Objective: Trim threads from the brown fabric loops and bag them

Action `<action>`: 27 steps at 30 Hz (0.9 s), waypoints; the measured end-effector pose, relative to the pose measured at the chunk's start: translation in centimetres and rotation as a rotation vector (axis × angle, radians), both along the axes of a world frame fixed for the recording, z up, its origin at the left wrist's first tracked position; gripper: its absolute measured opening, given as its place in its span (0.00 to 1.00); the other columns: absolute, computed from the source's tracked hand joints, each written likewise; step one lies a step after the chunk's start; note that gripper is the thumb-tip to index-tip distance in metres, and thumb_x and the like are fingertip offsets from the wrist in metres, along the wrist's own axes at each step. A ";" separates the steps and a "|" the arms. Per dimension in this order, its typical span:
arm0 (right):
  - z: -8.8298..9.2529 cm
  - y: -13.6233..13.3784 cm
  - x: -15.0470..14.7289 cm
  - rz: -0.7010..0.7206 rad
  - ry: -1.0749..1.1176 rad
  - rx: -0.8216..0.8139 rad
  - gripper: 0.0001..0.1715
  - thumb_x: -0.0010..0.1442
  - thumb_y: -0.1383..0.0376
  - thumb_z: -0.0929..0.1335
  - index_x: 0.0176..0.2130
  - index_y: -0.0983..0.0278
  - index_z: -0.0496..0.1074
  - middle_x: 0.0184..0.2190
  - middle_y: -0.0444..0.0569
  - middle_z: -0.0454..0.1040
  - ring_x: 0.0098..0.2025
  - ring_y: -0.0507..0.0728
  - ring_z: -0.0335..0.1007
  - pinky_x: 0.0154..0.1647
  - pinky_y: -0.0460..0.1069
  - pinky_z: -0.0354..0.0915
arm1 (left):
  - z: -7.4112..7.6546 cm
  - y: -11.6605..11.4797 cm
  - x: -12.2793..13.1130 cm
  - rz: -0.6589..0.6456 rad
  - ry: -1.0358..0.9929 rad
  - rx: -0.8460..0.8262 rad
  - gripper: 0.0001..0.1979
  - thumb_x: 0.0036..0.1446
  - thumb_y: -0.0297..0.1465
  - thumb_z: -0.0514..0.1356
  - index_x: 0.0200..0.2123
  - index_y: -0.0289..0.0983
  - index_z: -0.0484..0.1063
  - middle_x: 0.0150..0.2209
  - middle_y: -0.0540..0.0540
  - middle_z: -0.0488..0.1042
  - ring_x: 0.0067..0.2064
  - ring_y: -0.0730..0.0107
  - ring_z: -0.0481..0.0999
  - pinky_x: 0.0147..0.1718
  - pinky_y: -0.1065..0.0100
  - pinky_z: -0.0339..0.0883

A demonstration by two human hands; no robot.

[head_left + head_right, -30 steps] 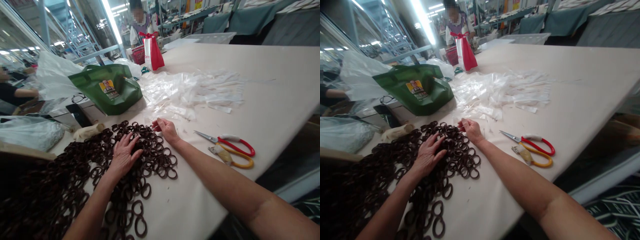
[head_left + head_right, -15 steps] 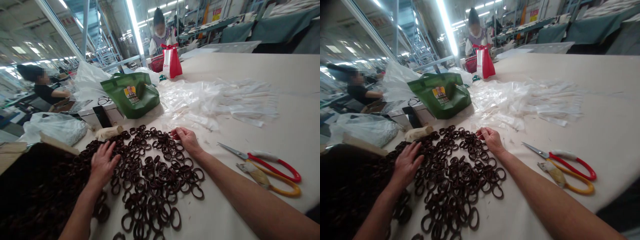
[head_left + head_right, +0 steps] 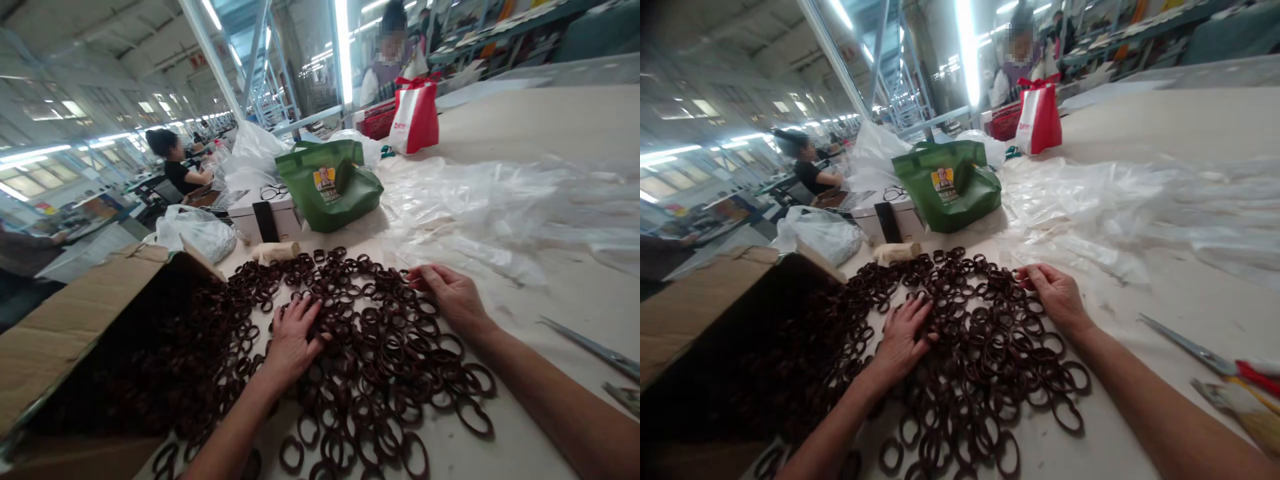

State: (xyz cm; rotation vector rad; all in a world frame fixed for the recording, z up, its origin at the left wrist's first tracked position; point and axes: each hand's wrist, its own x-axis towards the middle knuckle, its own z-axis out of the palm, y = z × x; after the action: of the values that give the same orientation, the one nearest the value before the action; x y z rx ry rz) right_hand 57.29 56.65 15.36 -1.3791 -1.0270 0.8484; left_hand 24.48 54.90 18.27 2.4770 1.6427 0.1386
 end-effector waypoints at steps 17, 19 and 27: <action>0.6 -0.1 0.0 -0.011 -0.086 -0.019 0.23 0.56 0.45 0.69 0.34 0.61 0.78 0.30 0.50 0.81 0.32 0.57 0.78 0.36 0.50 0.75 | 2.7 14.9 -9.5 0.485 -0.041 0.145 0.32 0.64 0.44 0.49 0.65 0.31 0.59 0.64 0.28 0.64 0.68 0.45 0.58 0.64 0.46 0.52; 0.5 -0.1 0.1 -0.008 -0.101 -0.017 0.23 0.56 0.45 0.69 0.34 0.61 0.79 0.31 0.50 0.81 0.32 0.57 0.78 0.36 0.50 0.75 | 2.2 16.0 -9.4 0.519 0.004 0.085 0.33 0.61 0.46 0.52 0.63 0.32 0.61 0.61 0.27 0.68 0.65 0.41 0.63 0.61 0.44 0.55; 0.4 -0.1 0.1 -0.007 -0.139 -0.009 0.23 0.56 0.45 0.69 0.34 0.61 0.79 0.30 0.49 0.81 0.32 0.58 0.78 0.38 0.51 0.74 | 1.2 11.2 -6.5 0.278 0.020 -0.046 0.36 0.62 0.45 0.52 0.68 0.32 0.56 0.69 0.29 0.56 0.70 0.45 0.56 0.64 0.48 0.53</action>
State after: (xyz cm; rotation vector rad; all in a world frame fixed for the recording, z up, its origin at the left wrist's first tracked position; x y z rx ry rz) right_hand 57.38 56.60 15.78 -1.4647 -1.1253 0.7614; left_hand 17.94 66.11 19.51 2.2126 1.9683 0.1089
